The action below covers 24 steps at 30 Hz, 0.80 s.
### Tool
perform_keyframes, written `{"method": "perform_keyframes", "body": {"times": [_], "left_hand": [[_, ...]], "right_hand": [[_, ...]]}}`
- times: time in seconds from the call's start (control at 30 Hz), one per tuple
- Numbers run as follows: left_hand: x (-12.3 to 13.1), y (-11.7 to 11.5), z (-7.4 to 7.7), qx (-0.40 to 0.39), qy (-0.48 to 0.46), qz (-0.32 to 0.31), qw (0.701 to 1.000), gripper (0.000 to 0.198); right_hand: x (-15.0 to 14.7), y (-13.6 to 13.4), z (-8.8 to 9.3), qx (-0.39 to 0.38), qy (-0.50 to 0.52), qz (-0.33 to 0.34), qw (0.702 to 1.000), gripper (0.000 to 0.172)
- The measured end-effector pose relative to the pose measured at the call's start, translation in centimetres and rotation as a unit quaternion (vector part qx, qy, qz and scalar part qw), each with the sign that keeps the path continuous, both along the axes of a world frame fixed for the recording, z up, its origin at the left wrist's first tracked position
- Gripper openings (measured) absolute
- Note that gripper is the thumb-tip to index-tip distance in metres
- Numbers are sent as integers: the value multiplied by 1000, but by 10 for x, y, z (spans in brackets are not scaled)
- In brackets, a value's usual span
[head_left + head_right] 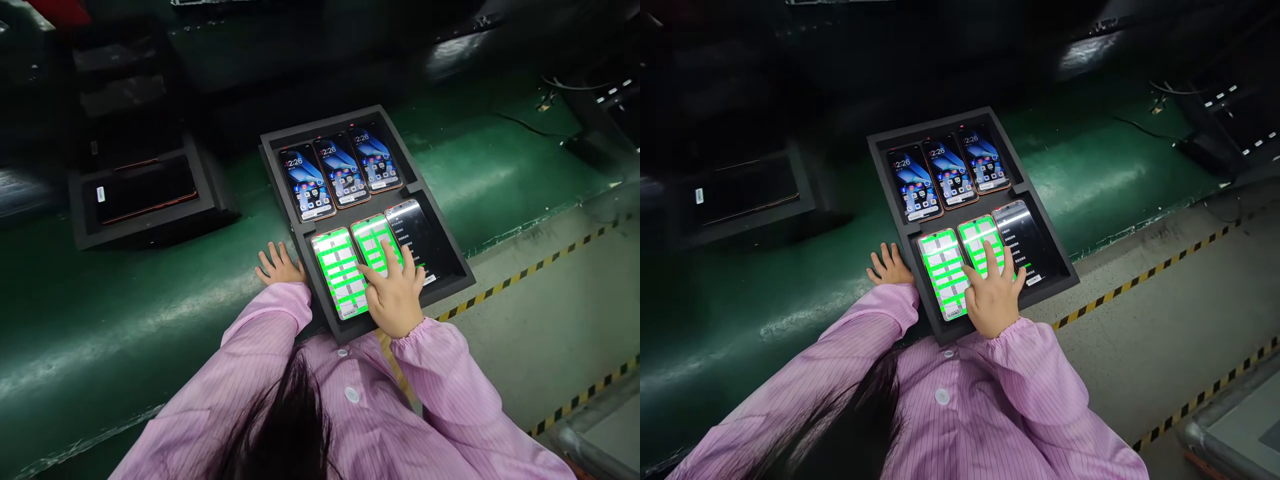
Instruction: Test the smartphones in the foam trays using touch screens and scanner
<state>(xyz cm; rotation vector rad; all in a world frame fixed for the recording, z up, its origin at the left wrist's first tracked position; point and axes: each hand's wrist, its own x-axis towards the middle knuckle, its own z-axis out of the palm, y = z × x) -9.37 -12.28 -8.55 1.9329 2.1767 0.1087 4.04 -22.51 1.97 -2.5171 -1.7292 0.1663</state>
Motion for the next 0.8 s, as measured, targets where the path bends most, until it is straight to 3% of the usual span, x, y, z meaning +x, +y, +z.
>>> {"method": "perform_keyframes", "body": {"times": [0.5, 0.8], "left_hand": [[-2, -1, 4, -38, -9, -13, 999, 56], [0, -3, 7, -23, 5, -4, 1000, 55]], "right_hand": [[7, 56, 1, -7, -15, 38, 999, 38], [-21, 74, 2, -23, 6, 91, 996, 39]]}}
